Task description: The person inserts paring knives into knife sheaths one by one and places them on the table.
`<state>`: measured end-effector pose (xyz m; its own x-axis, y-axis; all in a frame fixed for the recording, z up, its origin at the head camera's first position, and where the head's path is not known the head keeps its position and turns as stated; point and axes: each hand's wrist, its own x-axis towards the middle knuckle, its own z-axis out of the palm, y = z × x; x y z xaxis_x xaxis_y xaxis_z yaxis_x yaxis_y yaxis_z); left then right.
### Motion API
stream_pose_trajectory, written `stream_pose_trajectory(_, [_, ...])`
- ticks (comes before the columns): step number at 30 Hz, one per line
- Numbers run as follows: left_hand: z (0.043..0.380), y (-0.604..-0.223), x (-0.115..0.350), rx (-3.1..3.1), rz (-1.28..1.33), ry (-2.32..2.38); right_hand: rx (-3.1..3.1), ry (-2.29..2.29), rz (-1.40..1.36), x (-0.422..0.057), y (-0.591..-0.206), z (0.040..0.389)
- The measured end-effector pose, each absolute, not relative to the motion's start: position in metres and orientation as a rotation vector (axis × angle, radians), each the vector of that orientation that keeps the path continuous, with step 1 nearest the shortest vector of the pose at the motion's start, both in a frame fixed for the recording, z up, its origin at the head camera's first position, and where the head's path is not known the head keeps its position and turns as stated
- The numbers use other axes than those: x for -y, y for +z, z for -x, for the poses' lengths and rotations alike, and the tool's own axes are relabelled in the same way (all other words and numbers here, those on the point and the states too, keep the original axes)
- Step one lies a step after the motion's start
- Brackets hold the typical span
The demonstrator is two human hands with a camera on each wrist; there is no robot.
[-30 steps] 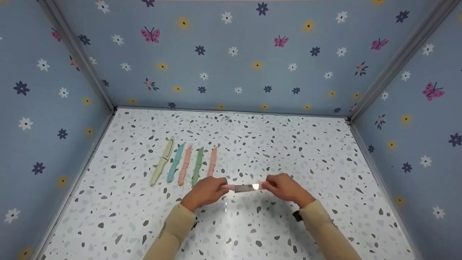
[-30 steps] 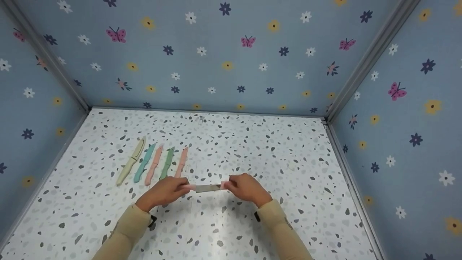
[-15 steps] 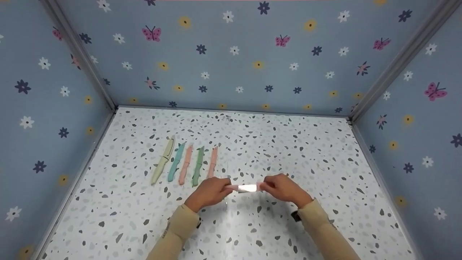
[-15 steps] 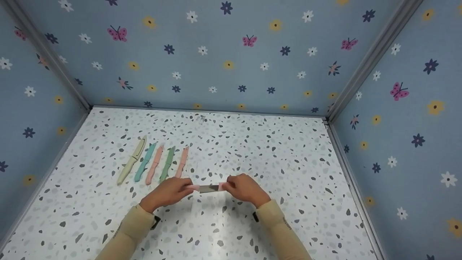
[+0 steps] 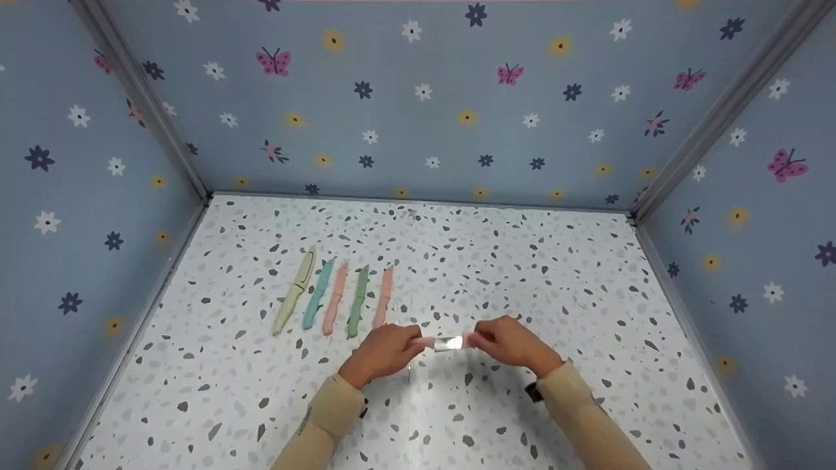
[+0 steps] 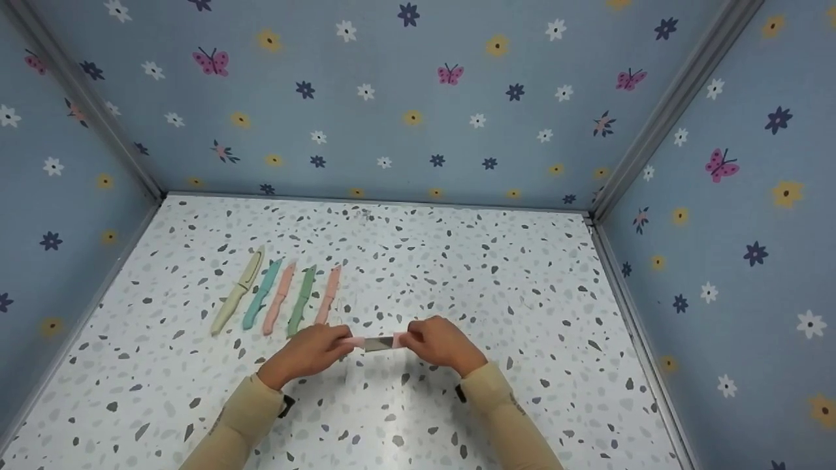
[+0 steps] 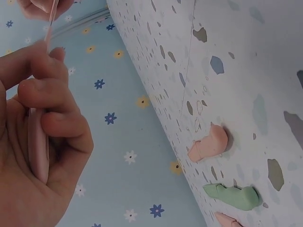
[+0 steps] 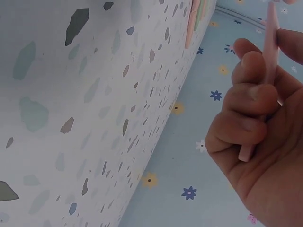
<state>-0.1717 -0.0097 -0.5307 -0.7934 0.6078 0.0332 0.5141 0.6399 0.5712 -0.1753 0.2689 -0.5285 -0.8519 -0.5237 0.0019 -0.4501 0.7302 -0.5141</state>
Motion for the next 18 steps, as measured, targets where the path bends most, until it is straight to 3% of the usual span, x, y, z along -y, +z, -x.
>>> stream_pose_trajectory(18, [0.1676, -0.5332, 0.0061, -2.709, -0.903, 0.897, -2.745, -0.749, 0.812, -0.2596, -0.5262, 0.1774])
